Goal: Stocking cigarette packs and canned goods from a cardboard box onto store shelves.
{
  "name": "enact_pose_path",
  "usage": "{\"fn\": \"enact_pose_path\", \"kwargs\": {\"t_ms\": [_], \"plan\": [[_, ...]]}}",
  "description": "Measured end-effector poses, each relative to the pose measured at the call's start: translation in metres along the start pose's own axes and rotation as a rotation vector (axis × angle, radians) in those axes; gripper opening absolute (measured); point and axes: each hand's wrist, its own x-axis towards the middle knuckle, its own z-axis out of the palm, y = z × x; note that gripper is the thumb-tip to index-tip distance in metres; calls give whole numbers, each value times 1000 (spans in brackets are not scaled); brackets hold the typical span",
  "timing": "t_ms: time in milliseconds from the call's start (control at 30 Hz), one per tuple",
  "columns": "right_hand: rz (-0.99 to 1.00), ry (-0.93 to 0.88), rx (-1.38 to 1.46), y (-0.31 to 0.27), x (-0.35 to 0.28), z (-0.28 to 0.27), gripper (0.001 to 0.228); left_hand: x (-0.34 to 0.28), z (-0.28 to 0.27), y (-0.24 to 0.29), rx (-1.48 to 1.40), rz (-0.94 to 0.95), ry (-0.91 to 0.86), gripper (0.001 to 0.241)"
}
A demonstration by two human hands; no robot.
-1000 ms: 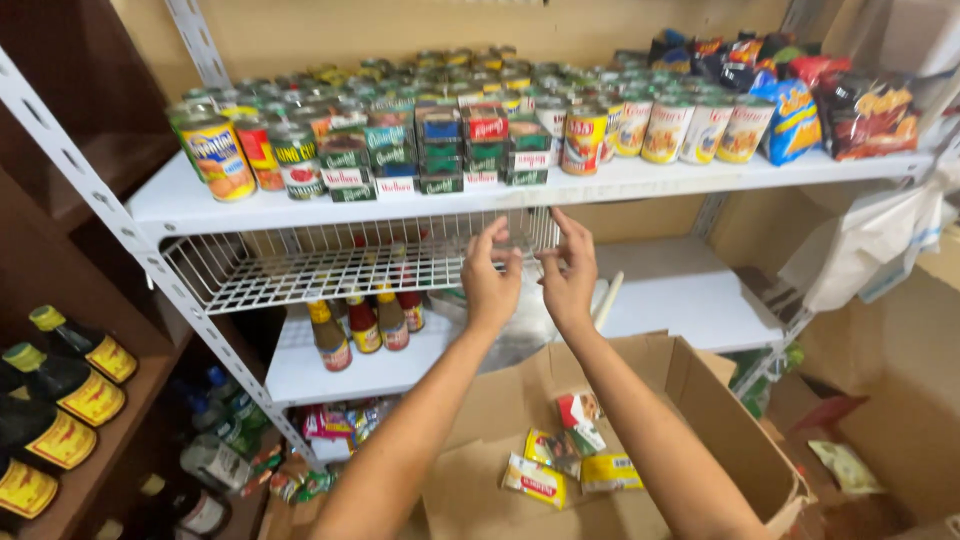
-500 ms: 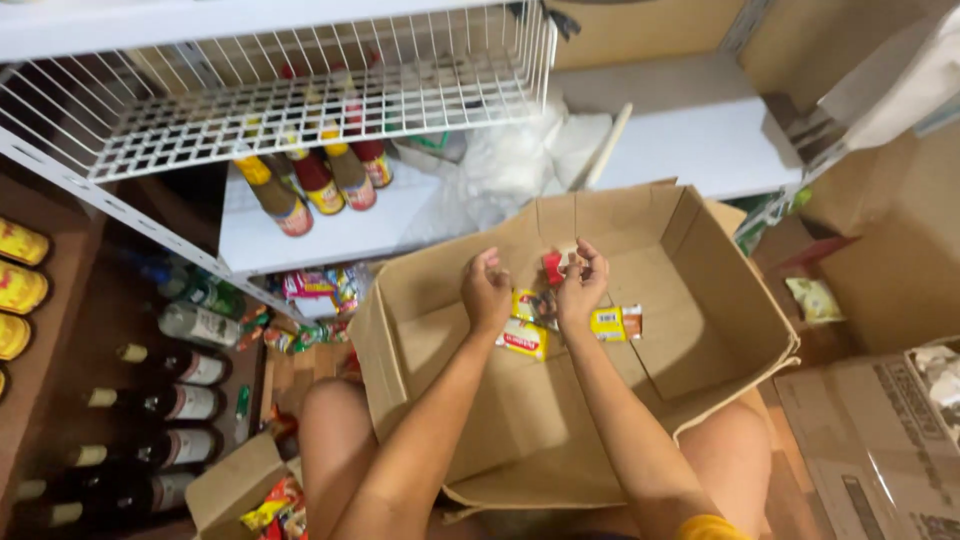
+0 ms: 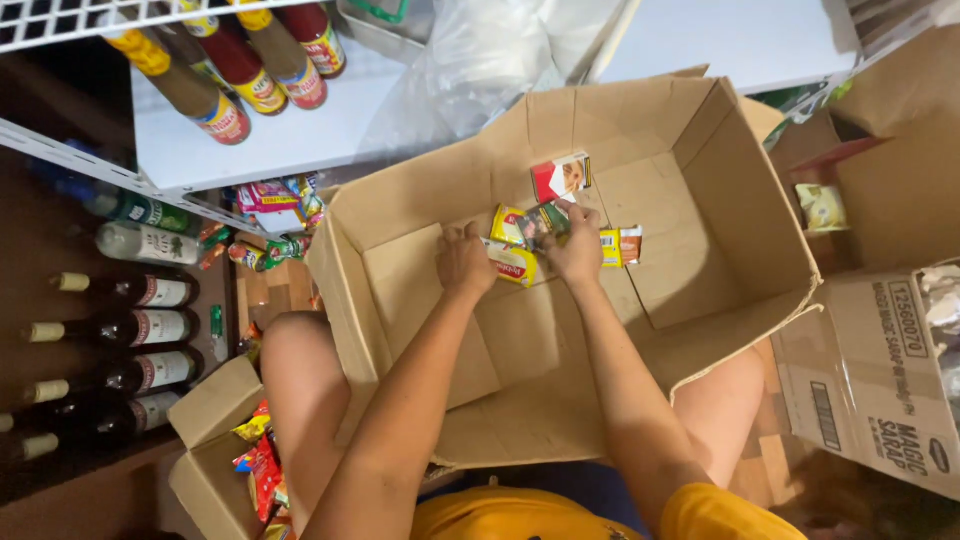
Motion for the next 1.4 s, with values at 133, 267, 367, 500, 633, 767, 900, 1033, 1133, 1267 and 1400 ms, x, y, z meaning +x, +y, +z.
{"fn": "enact_pose_path", "kwargs": {"t_ms": [133, 267, 367, 500, 633, 767, 900, 1033, 1133, 1267, 1400], "plan": [[0, -32, -246, 8, -2, -1, 91, -1, 4, 3, 62, 21, -51, 58], [75, -124, -248, 38, 6, 13, 116, -4, 5, 11, 83, 46, -60, 61], [78, -143, -234, 24, 5, 9, 129, -7, 5, 16, 79, 63, -47, 65], [174, -179, -286, -26, -3, -1, 143, -7, 4, 22, 83, 72, -62, 69], [117, -84, -325, -11, -10, 17, 141, -3, 8, 20, 60, 102, -55, 68], [98, -77, -274, -12, -10, 15, 134, 1, 9, 14, -61, 90, 0, 68], [-135, -75, -10, -8, 0, 2, 131, 35, 55, -8, -379, 109, 174, 52], [-394, -116, 128, -40, -2, -39, 131, 41, 29, -1, -902, 52, 133, 50], [-442, -257, 207, -84, -8, -73, 130, 28, -14, 10, -1477, -193, -254, 53], [-426, -393, 308, -95, -12, -82, 128, 13, -39, 20, -1723, -143, -480, 47], [-439, -432, 456, -85, -9, -77, 132, 14, -41, 23, -1727, -37, -427, 38]]}}
